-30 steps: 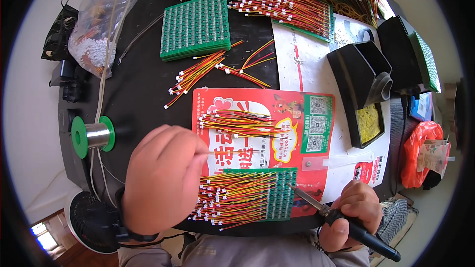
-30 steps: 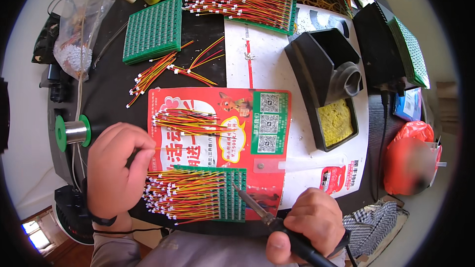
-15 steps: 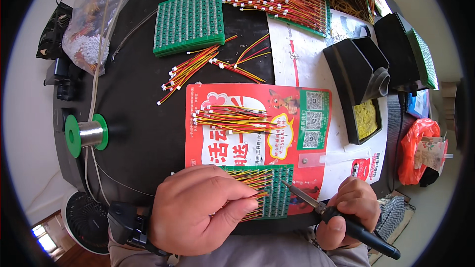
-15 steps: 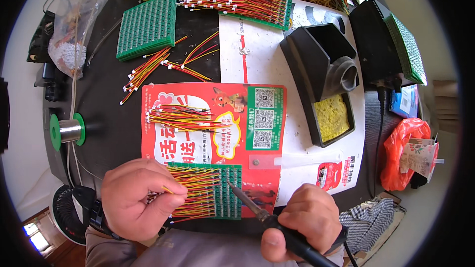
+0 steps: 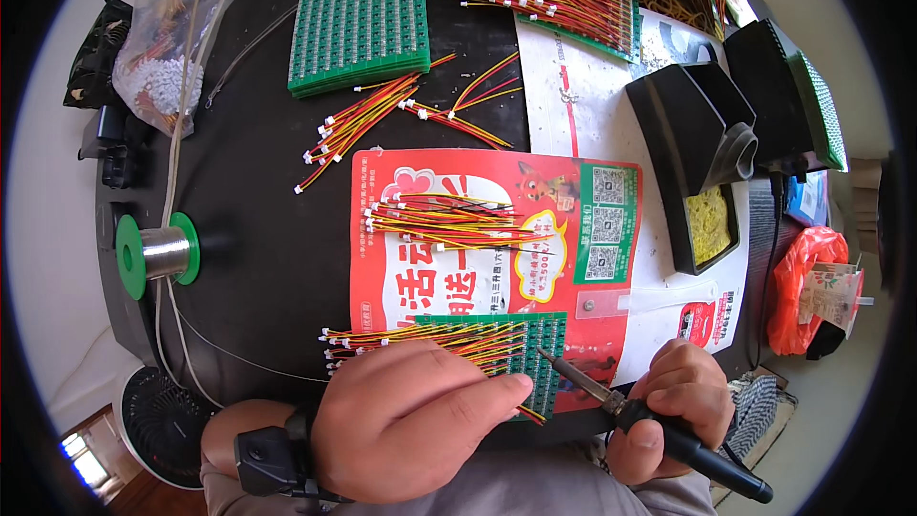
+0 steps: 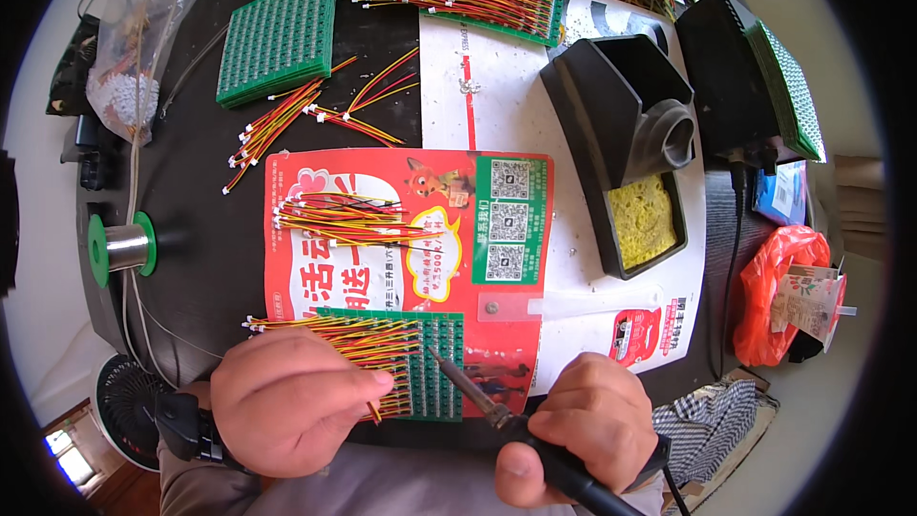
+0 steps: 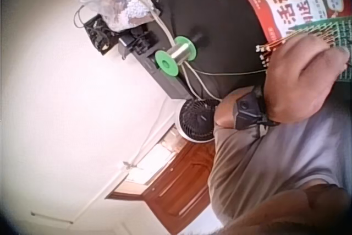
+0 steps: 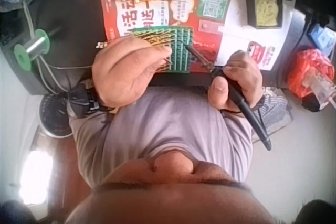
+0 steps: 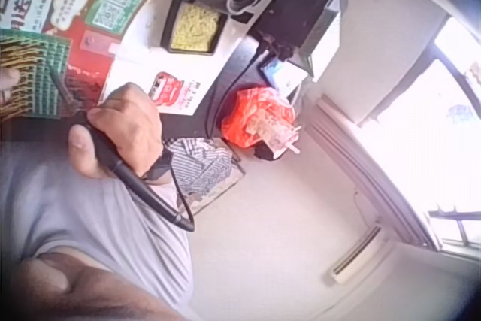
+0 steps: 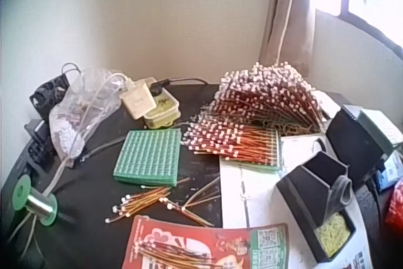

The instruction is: Soldering small electronic wires and components onto green circuit boards at a workstation.

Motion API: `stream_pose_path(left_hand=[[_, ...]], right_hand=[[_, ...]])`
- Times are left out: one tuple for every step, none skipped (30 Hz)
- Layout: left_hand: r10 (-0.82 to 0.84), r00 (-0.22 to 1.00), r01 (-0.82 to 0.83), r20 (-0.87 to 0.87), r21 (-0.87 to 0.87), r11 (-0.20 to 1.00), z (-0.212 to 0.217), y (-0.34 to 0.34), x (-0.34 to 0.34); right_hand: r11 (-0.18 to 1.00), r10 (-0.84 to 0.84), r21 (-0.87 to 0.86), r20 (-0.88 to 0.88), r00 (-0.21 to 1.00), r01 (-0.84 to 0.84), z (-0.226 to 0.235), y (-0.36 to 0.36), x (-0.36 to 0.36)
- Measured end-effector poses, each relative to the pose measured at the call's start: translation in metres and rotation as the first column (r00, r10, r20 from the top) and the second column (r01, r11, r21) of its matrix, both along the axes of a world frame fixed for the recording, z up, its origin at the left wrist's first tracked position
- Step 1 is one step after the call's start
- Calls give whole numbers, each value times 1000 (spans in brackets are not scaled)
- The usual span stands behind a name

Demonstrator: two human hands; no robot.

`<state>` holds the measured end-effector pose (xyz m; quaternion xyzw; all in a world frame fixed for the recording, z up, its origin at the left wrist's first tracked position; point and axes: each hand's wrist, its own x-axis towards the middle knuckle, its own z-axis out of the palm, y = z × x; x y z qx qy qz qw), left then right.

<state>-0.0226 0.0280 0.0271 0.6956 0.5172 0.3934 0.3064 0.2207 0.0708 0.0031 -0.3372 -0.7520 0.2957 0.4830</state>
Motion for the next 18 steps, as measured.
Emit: stream_pose_path(left_hand=[[10, 1000, -10, -4, 43, 999, -2, 0, 1], [21, 1000, -20, -8, 87, 996, -4, -1, 2], [22, 1000, -21, -8, 86, 996, -6, -2, 3], [15, 996, -4, -86, 129, 992, -8, -3, 4], [12, 986, 16, -164, 170, 985, -9, -3, 5], [11, 986, 17, -164, 169, 985, -7, -3, 5], [-46, 968, 89, -246, 167, 982, -3, -1, 5], [-101, 940, 160, -327, 158, 974, 0, 0, 5], [-101, 940, 160, -327, 157, 975, -2, -2, 6], [-54, 940, 128, -338, 202, 971, -7, -5, 9], [-6, 938, 97, -346, 247, 964, -10, -7, 11], [-7, 939, 98, -344, 247, 964, -12, -7, 13], [23, 940, 72, -339, 266, 961, -13, -7, 14], [54, 941, 46, -334, 284, 958, -14, -7, 15], [53, 942, 46, -332, 283, 958, -16, -7, 15], [67, 944, 29, -324, 283, 959, -17, -7, 15], [81, 945, 12, -316, 282, 959, -18, -8, 16], [82, 945, 11, -316, 281, 960, -18, -9, 16]], right_hand=[[1000, -7, 0, -6, 1000, 7, 0, 0, -1], [1000, -6, -1, -6, 1000, 6, 0, 0, -1], [1000, 0, 1, -8, 1000, 0, 0, 0, -1], [1000, 4, 1, -9, 1000, -4, -1, 1, -1], [1000, 3, 0, -8, 1000, -3, -1, 1, 0], [1000, 14, -1, -1, 1000, -14, -1, 2, 0], [1000, 25, -1, 8, 1000, -25, 0, 2, 0], [1000, 24, -2, 8, 1000, -24, 0, 2, 0], [1000, 23, -1, 12, 1000, -23, 0, 2, 0], [1000, 19, 2, 19, 1000, -19, 1, 2, 0], [1000, 17, 2, 21, 1000, -17, 1, 2, 0], [1000, 14, 1, 21, 1000, -14, 2, 2, -1], [1000, 13, -1, 20, 1000, -13, 2, 2, -1], [1000, 12, -2, 22, 1000, -12, 3, 2, 0], [999, 47, -17, 38, 998, -46, 5, 4, 1], [996, 84, -33, 50, 995, -83, 6, 5, 2], [996, 86, -34, 50, 995, -84, 4, 5, 1], [998, 58, -7, 44, 997, -58, 3, 4, -2]])
